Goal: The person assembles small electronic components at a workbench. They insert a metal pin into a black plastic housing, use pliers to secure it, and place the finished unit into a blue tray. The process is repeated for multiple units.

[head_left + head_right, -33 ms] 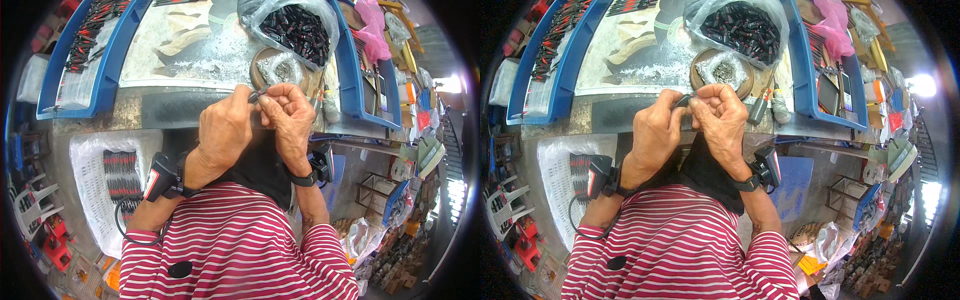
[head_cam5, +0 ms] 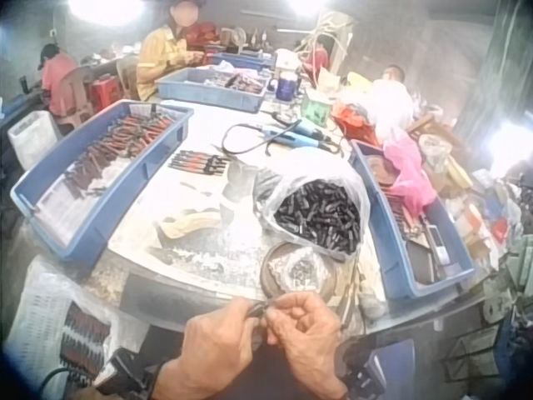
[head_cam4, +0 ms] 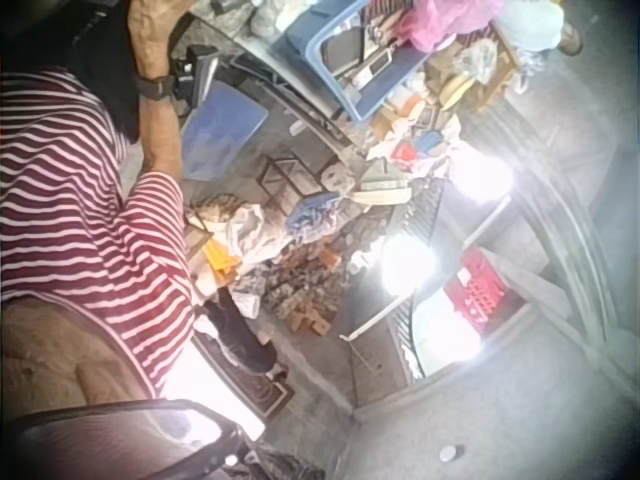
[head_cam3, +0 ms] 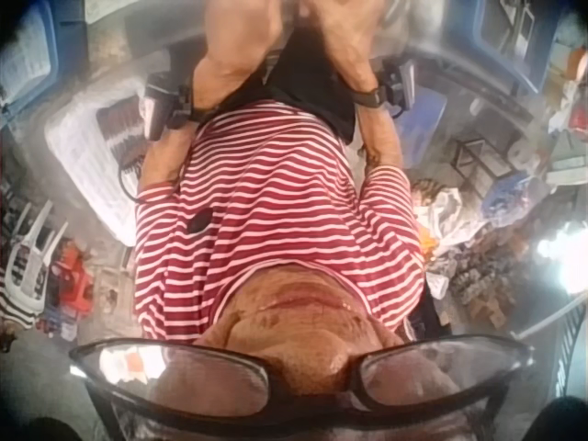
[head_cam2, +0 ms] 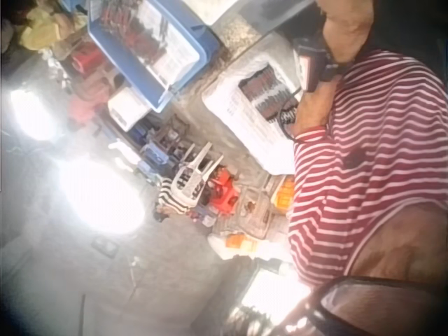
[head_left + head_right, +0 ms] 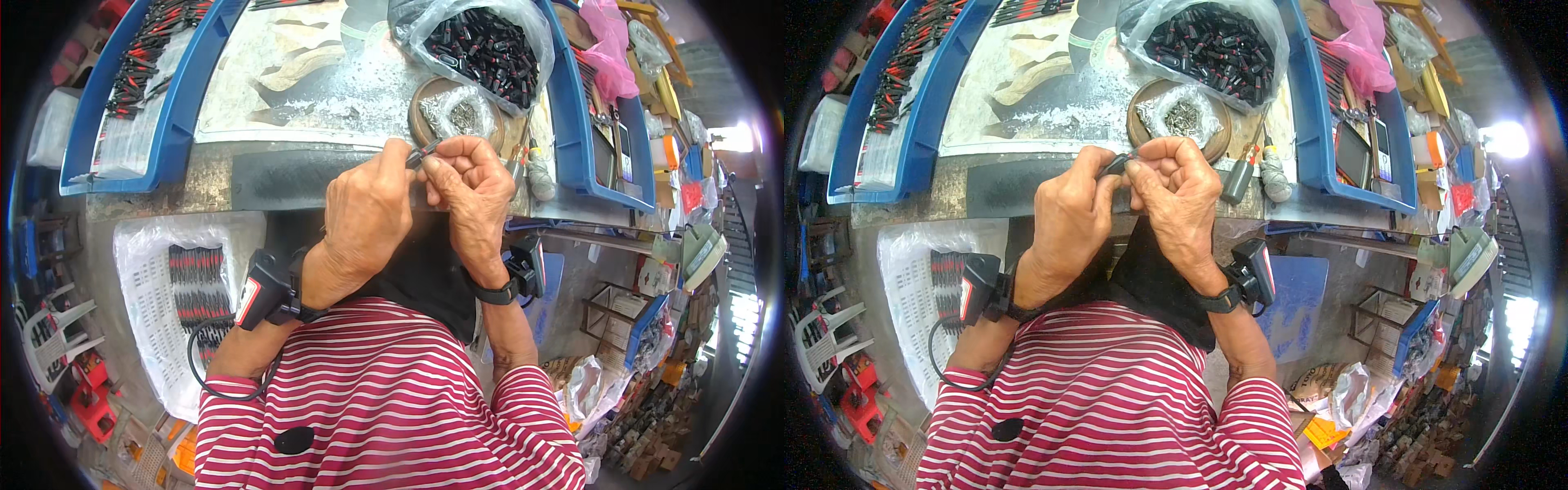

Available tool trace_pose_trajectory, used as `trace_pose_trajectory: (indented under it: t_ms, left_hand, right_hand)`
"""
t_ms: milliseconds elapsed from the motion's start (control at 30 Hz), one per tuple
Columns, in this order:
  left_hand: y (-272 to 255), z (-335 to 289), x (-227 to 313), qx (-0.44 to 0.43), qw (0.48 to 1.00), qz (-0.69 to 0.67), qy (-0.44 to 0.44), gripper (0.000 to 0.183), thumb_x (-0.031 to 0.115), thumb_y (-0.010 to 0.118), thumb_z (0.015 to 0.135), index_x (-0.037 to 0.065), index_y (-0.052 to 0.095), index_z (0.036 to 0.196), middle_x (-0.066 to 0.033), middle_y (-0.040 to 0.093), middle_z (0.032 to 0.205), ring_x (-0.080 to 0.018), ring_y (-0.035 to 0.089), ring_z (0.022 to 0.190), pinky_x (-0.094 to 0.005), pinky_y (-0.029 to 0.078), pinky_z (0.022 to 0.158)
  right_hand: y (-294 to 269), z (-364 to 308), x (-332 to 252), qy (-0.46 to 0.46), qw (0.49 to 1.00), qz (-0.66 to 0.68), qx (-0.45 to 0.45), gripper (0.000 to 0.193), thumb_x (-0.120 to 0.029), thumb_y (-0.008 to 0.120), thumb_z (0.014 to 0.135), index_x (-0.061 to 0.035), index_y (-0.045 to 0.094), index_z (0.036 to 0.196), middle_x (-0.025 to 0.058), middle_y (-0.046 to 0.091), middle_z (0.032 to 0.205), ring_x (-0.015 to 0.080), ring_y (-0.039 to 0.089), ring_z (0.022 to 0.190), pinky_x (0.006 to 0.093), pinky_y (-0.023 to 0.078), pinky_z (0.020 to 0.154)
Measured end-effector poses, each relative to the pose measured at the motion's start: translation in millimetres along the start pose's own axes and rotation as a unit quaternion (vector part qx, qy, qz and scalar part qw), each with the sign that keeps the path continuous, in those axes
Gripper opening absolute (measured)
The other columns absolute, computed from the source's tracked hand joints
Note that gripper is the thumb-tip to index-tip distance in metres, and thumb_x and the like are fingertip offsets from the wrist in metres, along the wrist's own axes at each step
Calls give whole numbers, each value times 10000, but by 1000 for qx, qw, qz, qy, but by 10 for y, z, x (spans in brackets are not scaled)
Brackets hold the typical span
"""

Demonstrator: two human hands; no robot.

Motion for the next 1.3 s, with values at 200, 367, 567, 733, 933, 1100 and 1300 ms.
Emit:
trace_pose_trajectory:
  t_ms: [200, 367, 567, 733, 933, 1100, 1300]
  left_hand:
    - [-11, 7, 6, 12, 1000, -7, 17, 156, 55, 598, 789, 22, 490, 895, -178, 592, 647, -365, 604, 603, -440, 459, 528]
    - [-30, -4, 20, 19, 999, -22, 32, 159, 47, 600, 785, 22, 488, 895, -180, 589, 646, -369, 601, 606, -446, 453, 532]
    - [-47, -3, -24, -1, 999, -52, 0, 153, 39, 589, 783, 5, 498, 901, -200, 591, 663, -385, 596, 617, -450, 454, 550]
    - [-75, 15, -49, -2, 994, -110, -27, 142, 32, 575, 775, -8, 519, 900, -219, 590, 667, -398, 598, 637, -456, 456, 565]
    - [-88, 29, -74, -42, 984, -153, -78, 146, -9, 584, 774, -47, 542, 909, -181, 632, 719, -251, 632, 664, -330, 482, 580]
    - [8, 19, -203, -142, 918, -312, -200, 153, 11, 587, 795, -46, 535, 928, -92, 631, 705, -95, 580, 611, -227, 445, 525]
    - [38, -28, -196, -205, 834, -436, -268, 189, 80, 576, 830, -43, 508, 956, -66, 593, 674, -73, 516, 555, -204, 395, 474]
  right_hand:
    - [3, 8, 5, -7, 1000, -15, 7, 182, 7, 614, 832, 30, 502, 973, 59, 604, 724, 53, 519, 539, 160, 410, 470]
    - [8, 8, 25, -6, 1000, 6, 8, 184, -6, 626, 831, 24, 501, 961, 51, 595, 706, 48, 505, 524, 158, 394, 457]
    - [37, 2, 26, -13, 1000, -1, 0, 229, -49, 628, 848, 30, 505, 1025, 16, 559, 705, 41, 488, 537, 163, 374, 450]
    - [124, -23, -24, -34, 996, -74, -45, 255, -112, 572, 900, 30, 523, 1107, 1, 537, 710, 46, 481, 572, 174, 360, 476]
    - [134, -31, -72, -66, 993, -90, -39, 237, -130, 579, 897, 22, 531, 1072, -18, 516, 643, 34, 443, 525, 172, 333, 460]
    - [100, -12, 43, 18, 998, -15, -67, 205, -135, 588, 889, 15, 546, 1022, -25, 508, 645, 38, 427, 515, 175, 317, 450]
    - [92, -26, 94, 44, 996, 50, -65, 173, -146, 573, 898, 16, 573, 957, -14, 508, 645, 44, 419, 509, 181, 305, 439]
Point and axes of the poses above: each hand's wrist, its own z-axis towards the middle knuckle, its own y-axis out of the palm, x = y × z, the point moved 7 cm from there along z, towards the middle knuckle
